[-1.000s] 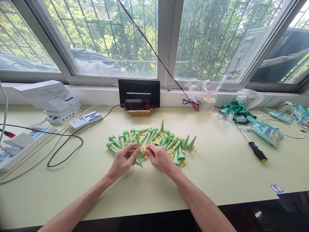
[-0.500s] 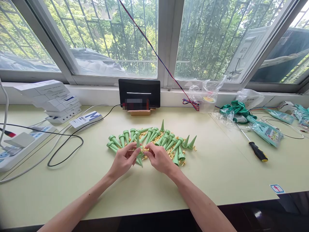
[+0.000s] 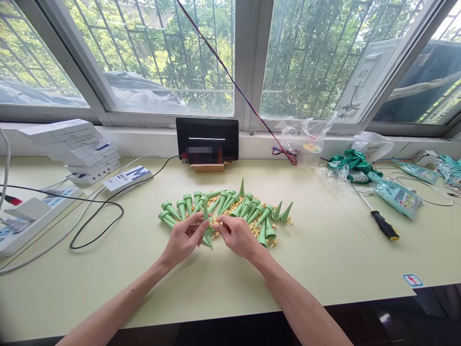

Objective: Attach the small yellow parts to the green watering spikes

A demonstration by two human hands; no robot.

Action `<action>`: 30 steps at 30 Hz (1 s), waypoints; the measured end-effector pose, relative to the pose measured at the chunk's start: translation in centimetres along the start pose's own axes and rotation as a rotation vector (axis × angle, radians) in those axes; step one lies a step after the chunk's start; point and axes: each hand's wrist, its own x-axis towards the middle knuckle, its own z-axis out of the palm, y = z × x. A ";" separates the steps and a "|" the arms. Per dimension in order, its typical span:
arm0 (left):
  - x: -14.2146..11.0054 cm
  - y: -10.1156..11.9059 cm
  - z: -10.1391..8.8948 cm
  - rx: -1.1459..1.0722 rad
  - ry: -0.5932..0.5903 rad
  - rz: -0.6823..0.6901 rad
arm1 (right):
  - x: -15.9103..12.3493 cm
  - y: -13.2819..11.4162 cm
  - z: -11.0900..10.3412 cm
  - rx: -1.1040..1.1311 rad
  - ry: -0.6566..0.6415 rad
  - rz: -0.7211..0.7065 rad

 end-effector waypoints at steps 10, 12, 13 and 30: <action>0.0 0.0 -0.1 -0.008 -0.007 -0.009 | -0.1 0.1 0.1 0.002 0.009 0.004; 0.0 0.0 -0.1 -0.009 -0.008 -0.002 | -0.1 0.1 0.1 0.001 0.010 0.003; 0.0 0.0 0.0 -0.009 -0.008 0.003 | -0.1 0.2 0.1 0.000 0.011 0.003; 0.0 -0.2 0.1 0.004 -0.003 0.034 | 0.0 -0.1 -0.1 -0.001 -0.017 -0.016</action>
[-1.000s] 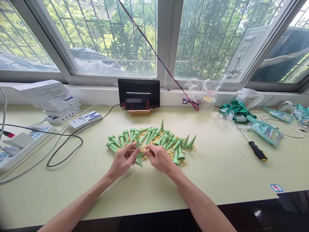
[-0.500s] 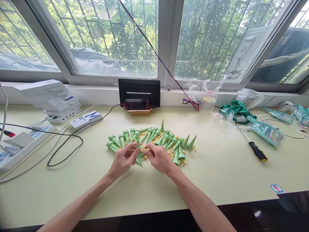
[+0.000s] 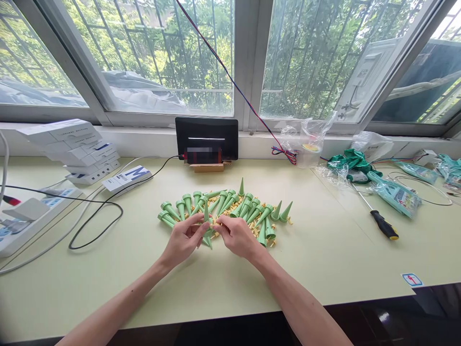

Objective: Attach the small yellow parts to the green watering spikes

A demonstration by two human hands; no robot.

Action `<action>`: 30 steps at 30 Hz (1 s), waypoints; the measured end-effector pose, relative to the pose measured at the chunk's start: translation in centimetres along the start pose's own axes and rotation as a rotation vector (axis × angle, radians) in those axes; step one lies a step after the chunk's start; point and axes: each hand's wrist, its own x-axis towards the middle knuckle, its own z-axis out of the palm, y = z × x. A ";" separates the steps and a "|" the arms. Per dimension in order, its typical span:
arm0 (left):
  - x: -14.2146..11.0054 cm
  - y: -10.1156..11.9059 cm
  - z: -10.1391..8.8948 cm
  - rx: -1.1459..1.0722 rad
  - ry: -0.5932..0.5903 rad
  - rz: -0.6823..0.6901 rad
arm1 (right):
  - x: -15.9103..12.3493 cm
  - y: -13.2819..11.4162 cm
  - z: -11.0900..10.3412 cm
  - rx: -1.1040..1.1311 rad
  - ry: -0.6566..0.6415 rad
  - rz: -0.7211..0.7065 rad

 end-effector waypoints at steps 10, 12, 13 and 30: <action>-0.1 0.0 -0.1 0.003 -0.007 0.003 | 0.0 0.1 0.1 -0.010 -0.006 -0.012; 0.0 0.1 -0.1 -0.014 -0.023 -0.014 | -0.1 0.1 0.1 -0.009 0.002 -0.013; 0.0 0.2 -0.1 -0.026 -0.039 -0.027 | -0.1 0.1 0.1 -0.007 0.007 -0.011; 0.3 1.3 -0.6 -0.195 -0.151 -0.226 | 0.0 0.3 0.3 0.025 0.043 -0.041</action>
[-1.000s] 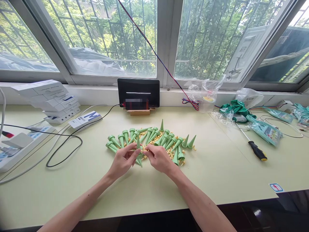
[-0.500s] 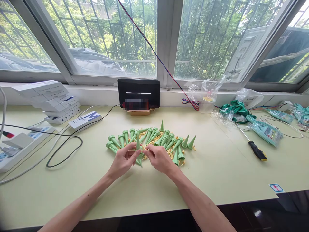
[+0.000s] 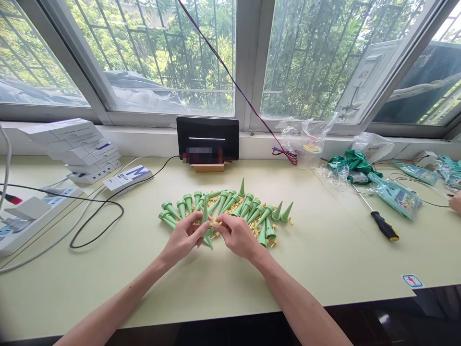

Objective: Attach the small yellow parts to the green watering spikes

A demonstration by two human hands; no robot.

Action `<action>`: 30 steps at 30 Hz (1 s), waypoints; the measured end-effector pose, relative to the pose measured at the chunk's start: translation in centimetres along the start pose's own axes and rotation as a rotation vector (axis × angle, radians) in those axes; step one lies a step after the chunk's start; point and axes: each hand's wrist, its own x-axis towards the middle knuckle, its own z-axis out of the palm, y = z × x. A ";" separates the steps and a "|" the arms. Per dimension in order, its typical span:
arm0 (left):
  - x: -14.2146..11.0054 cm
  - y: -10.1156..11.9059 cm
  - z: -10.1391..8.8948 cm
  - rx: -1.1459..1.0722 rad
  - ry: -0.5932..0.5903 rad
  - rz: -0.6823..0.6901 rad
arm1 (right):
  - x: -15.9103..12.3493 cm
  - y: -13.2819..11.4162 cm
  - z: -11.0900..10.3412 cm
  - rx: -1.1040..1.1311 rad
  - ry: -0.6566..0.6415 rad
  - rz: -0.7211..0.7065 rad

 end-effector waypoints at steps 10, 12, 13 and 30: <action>0.1 -0.9 -0.5 -0.006 -0.074 -0.012 | -0.1 0.0 -0.3 0.000 -0.065 0.005; 0.1 -0.8 -0.6 0.004 -0.082 -0.008 | 0.0 0.0 -0.3 -0.006 -0.070 -0.003; 0.1 -0.8 -0.6 0.007 -0.087 -0.007 | 0.0 0.0 -0.3 -0.009 -0.073 -0.008; 0.0 -0.6 -0.7 0.010 -0.089 0.003 | 0.0 -0.2 -0.4 -0.064 -0.079 -0.024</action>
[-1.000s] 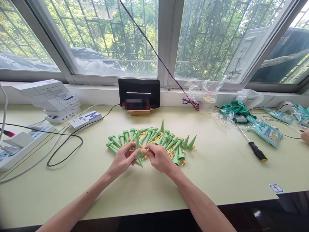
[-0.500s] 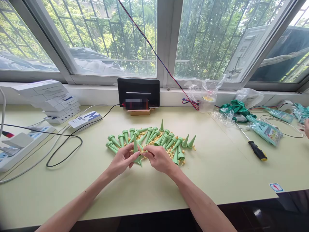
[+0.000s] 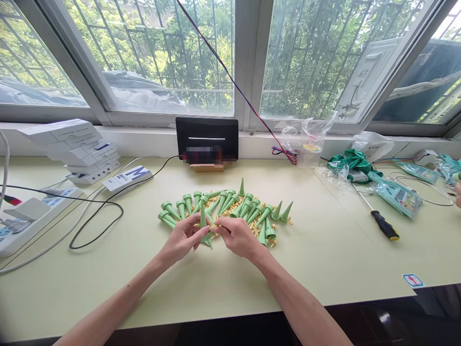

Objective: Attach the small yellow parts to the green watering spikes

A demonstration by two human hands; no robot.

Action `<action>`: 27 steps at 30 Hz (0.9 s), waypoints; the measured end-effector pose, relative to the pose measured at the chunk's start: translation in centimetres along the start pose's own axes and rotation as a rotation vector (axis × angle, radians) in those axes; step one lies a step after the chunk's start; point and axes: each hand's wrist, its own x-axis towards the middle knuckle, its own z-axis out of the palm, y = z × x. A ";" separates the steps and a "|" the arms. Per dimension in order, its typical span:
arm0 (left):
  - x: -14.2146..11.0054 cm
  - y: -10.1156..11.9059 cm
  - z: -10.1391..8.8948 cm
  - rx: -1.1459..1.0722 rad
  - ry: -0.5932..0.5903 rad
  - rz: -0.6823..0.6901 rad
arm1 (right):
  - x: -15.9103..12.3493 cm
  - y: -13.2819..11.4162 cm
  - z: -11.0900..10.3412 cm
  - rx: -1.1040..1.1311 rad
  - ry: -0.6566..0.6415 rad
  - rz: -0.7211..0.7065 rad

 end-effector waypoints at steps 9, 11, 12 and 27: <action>0.0 0.2 0.0 0.007 0.014 -0.005 | -0.1 0.0 0.1 0.014 -0.006 0.025; 0.0 0.2 0.0 0.014 0.014 -0.006 | -0.1 -0.1 0.0 0.012 -0.006 0.027; 0.0 0.2 0.0 0.018 0.016 -0.005 | -0.1 -0.1 0.0 0.010 -0.004 0.028; -0.1 0.9 0.0 0.010 0.019 0.064 | -0.2 -0.1 0.1 0.021 0.021 0.012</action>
